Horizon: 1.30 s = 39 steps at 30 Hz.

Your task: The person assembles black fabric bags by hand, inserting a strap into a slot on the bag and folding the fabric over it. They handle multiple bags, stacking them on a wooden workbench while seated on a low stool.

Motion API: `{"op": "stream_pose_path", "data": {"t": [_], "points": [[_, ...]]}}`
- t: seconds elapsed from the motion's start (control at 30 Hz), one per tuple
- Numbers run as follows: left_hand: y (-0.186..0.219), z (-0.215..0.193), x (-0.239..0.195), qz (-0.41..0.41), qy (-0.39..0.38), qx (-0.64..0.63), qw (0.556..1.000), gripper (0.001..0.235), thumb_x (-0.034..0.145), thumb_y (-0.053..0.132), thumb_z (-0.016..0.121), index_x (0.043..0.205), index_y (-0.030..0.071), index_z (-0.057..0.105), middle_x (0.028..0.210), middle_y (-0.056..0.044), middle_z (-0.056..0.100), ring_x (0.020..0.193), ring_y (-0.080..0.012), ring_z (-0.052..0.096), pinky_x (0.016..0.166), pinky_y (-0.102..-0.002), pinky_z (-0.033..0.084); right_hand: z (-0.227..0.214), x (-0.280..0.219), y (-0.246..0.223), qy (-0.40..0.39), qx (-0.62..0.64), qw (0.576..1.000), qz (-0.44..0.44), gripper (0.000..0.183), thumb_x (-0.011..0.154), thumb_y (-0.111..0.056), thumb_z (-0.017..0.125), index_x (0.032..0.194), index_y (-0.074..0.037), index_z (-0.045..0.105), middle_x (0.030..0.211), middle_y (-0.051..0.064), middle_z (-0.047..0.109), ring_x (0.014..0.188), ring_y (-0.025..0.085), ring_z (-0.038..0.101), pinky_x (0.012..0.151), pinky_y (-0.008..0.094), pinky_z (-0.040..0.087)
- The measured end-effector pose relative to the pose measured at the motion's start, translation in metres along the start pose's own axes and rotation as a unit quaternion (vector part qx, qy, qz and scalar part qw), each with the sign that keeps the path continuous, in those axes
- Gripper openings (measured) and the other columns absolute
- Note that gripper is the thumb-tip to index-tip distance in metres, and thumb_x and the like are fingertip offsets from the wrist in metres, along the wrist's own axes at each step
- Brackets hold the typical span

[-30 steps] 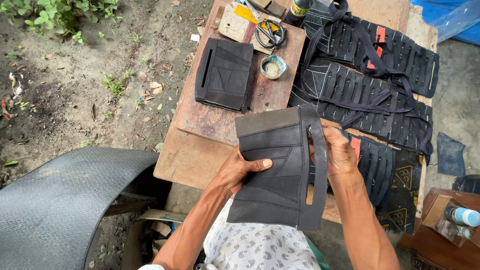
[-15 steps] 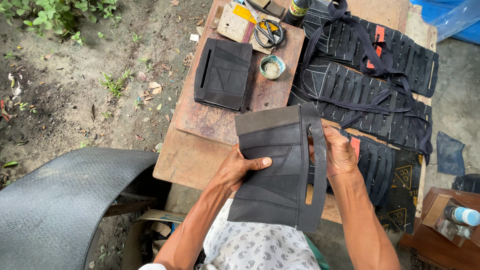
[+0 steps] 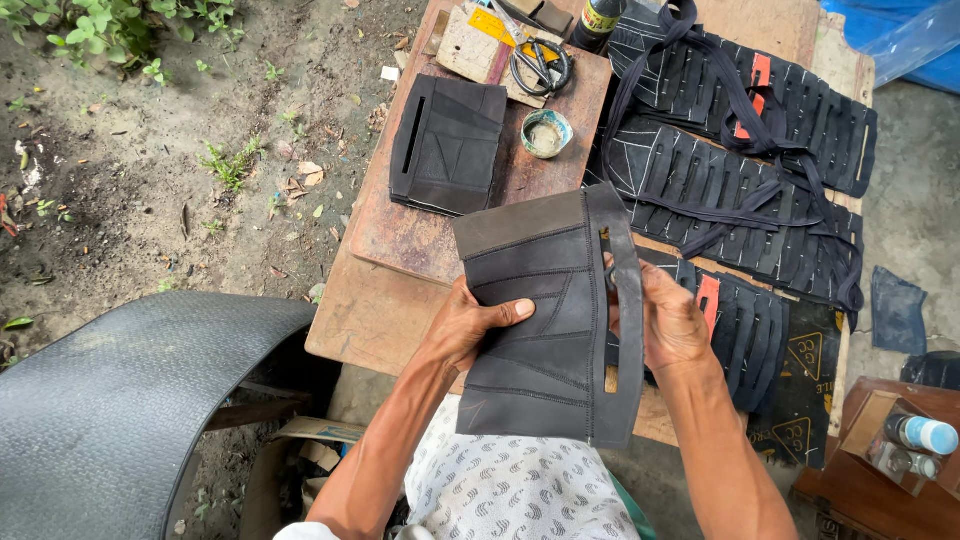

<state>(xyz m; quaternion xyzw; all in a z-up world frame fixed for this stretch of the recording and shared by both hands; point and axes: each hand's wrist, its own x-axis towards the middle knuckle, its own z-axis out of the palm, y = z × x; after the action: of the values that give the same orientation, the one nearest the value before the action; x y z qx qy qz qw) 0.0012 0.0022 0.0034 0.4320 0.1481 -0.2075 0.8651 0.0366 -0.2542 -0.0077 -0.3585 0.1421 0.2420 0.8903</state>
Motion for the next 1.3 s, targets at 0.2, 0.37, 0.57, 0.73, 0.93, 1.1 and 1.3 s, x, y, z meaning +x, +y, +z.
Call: {"op": "stream_pose_path", "data": {"t": [0.2,0.37,0.57,0.73,0.93,1.1,1.3], "points": [[0.006,-0.001,0.004,0.033,0.001,0.049,0.998,0.055,0.073,0.005,0.086,0.122,-0.007,0.063,0.109,-0.02,0.074,0.094,-0.0268,0.074,0.082,-0.042,0.065,0.009,0.0,0.002,0.066,-0.012,0.998,-0.01,0.024,0.097,-0.017,0.057,0.113,-0.001,0.065,0.097,0.003,0.069,0.083,0.011,0.066,0.076,0.023,0.055],[0.009,-0.003,0.005,0.066,0.013,0.039,0.997,0.053,0.075,0.006,0.086,0.121,-0.008,0.064,0.11,-0.021,0.074,0.094,-0.0263,0.073,0.082,-0.041,0.064,0.005,-0.01,0.008,0.061,-0.011,0.998,0.017,0.024,0.098,-0.02,0.059,0.111,-0.002,0.069,0.088,0.0,0.068,0.069,0.007,0.061,0.057,0.02,0.046],[0.012,-0.007,0.01,0.089,0.043,0.04,0.994,0.054,0.072,0.005,0.086,0.121,-0.005,0.064,0.111,-0.019,0.075,0.096,-0.0257,0.074,0.085,-0.039,0.064,-0.002,-0.021,0.02,0.046,-0.012,0.998,0.029,0.019,0.1,-0.023,0.065,0.105,-0.006,0.071,0.081,-0.003,0.065,0.062,0.007,0.055,0.053,0.021,0.042],[0.012,-0.012,0.011,0.12,0.038,0.036,0.991,0.051,0.075,0.005,0.085,0.122,-0.005,0.065,0.112,-0.016,0.074,0.099,-0.0231,0.072,0.088,-0.037,0.062,-0.002,-0.028,0.023,0.029,-0.023,0.998,0.045,0.025,0.091,-0.025,0.069,0.104,-0.004,0.068,0.084,0.0,0.067,0.073,0.013,0.062,0.067,0.028,0.051],[0.014,-0.012,0.013,0.155,0.038,0.055,0.986,0.047,0.077,0.005,0.086,0.119,-0.004,0.068,0.11,-0.015,0.075,0.096,-0.0218,0.072,0.087,-0.036,0.062,-0.011,-0.031,0.024,-0.068,0.018,0.995,0.065,0.038,0.086,-0.025,0.08,0.111,-0.001,0.065,0.093,0.003,0.068,0.084,0.016,0.065,0.077,0.032,0.054],[0.014,-0.013,0.015,0.162,0.052,0.062,0.983,0.047,0.075,0.006,0.086,0.118,-0.003,0.068,0.109,-0.014,0.075,0.094,-0.021,0.073,0.084,-0.036,0.063,-0.026,-0.028,0.024,-0.129,0.02,0.985,0.112,0.044,0.076,-0.026,0.087,0.104,-0.001,0.064,0.093,0.007,0.069,0.083,0.019,0.066,0.075,0.033,0.055],[0.015,-0.012,0.016,0.203,0.065,0.086,0.973,0.052,0.076,0.005,0.086,0.123,-0.003,0.065,0.114,-0.013,0.073,0.101,-0.0211,0.071,0.089,-0.035,0.061,-0.022,-0.021,0.019,-0.092,-0.003,0.985,0.143,0.04,0.076,-0.02,0.086,0.101,0.0,0.063,0.092,0.006,0.065,0.081,0.018,0.064,0.073,0.032,0.052]]}}
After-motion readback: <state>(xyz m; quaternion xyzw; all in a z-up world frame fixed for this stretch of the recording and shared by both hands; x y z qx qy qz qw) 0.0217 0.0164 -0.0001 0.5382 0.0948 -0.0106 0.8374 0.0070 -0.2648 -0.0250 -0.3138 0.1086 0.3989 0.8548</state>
